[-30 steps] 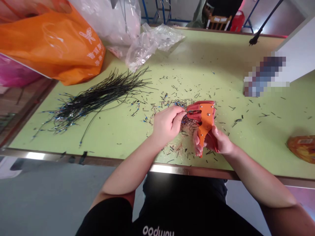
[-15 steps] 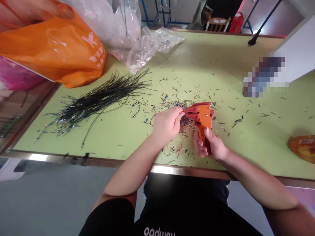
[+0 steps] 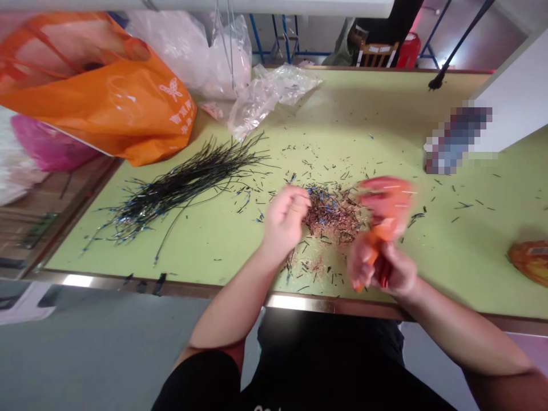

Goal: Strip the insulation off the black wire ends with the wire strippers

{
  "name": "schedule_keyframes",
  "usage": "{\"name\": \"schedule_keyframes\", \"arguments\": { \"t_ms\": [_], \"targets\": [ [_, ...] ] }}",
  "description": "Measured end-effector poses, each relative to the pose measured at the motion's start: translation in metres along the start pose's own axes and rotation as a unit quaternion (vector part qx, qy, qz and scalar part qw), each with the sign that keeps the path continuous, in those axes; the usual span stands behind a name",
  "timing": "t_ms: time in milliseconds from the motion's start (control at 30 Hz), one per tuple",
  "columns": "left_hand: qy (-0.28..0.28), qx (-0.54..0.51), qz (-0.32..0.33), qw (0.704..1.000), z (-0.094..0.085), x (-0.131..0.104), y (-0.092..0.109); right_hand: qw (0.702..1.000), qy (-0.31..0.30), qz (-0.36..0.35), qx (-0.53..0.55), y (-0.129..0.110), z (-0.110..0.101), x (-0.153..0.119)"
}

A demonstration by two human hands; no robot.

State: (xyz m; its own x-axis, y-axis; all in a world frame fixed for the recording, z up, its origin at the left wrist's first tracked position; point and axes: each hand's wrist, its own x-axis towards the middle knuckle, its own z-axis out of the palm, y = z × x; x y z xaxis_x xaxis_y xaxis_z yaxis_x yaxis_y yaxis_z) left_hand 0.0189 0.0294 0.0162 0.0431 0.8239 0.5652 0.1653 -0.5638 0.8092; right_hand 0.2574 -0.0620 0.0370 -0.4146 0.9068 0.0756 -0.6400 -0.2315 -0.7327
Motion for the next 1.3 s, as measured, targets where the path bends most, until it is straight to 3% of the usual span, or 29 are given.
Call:
{"name": "schedule_keyframes", "arguments": {
  "t_ms": [33, 100, 167, 233, 333, 433, 533, 667, 800, 967, 1300],
  "targets": [
    [0.054, -0.025, -0.003, 0.998, -0.008, 0.007, -0.007, 0.996, 0.049, -0.071, -0.011, -0.013, -0.004, 0.001],
    [0.119, -0.045, -0.033, 0.991, -0.022, 0.021, -0.021, 0.98, 0.137, -0.143, -0.02, -0.037, -0.015, 0.006],
    [0.142, -0.031, -0.023, 0.989, -0.027, 0.028, -0.03, 0.968, 0.157, -0.182, -0.074, -0.049, -0.029, 0.014],
    [0.114, -0.008, -0.009, 0.993, -0.02, 0.024, -0.029, 0.976, 0.135, -0.109, -0.129, -0.043, -0.039, 0.021],
    [0.018, 0.129, 0.047, 0.99, -0.001, 0.006, -0.015, 0.972, 0.062, -0.009, -0.226, -0.02, -0.047, 0.025],
    [-0.048, 0.193, 0.088, 0.976, 0.008, -0.008, -0.001, 0.944, 0.017, 0.031, -0.327, -0.007, -0.048, 0.023],
    [-0.082, 0.202, 0.099, 0.971, 0.01, -0.011, 0.001, 0.927, 0.014, 0.054, -0.371, -0.011, -0.047, 0.021],
    [-0.076, 0.184, 0.118, 0.973, 0.011, -0.01, -0.004, 0.943, 0.027, 0.065, -0.324, -0.017, -0.046, 0.021],
    [-0.063, 0.18, 0.13, 0.973, 0.013, -0.011, -0.005, 0.966, 0.02, 0.143, -0.215, -0.01, -0.044, 0.02],
    [-0.087, 0.2, 0.123, 0.968, 0.014, -0.012, -0.005, 0.966, -0.015, 0.201, -0.165, -0.001, -0.039, 0.017],
    [-0.096, 0.218, 0.14, 0.961, 0.014, -0.009, -0.002, 0.974, -0.032, 0.194, -0.113, -0.005, -0.038, 0.018]
  ]
}}
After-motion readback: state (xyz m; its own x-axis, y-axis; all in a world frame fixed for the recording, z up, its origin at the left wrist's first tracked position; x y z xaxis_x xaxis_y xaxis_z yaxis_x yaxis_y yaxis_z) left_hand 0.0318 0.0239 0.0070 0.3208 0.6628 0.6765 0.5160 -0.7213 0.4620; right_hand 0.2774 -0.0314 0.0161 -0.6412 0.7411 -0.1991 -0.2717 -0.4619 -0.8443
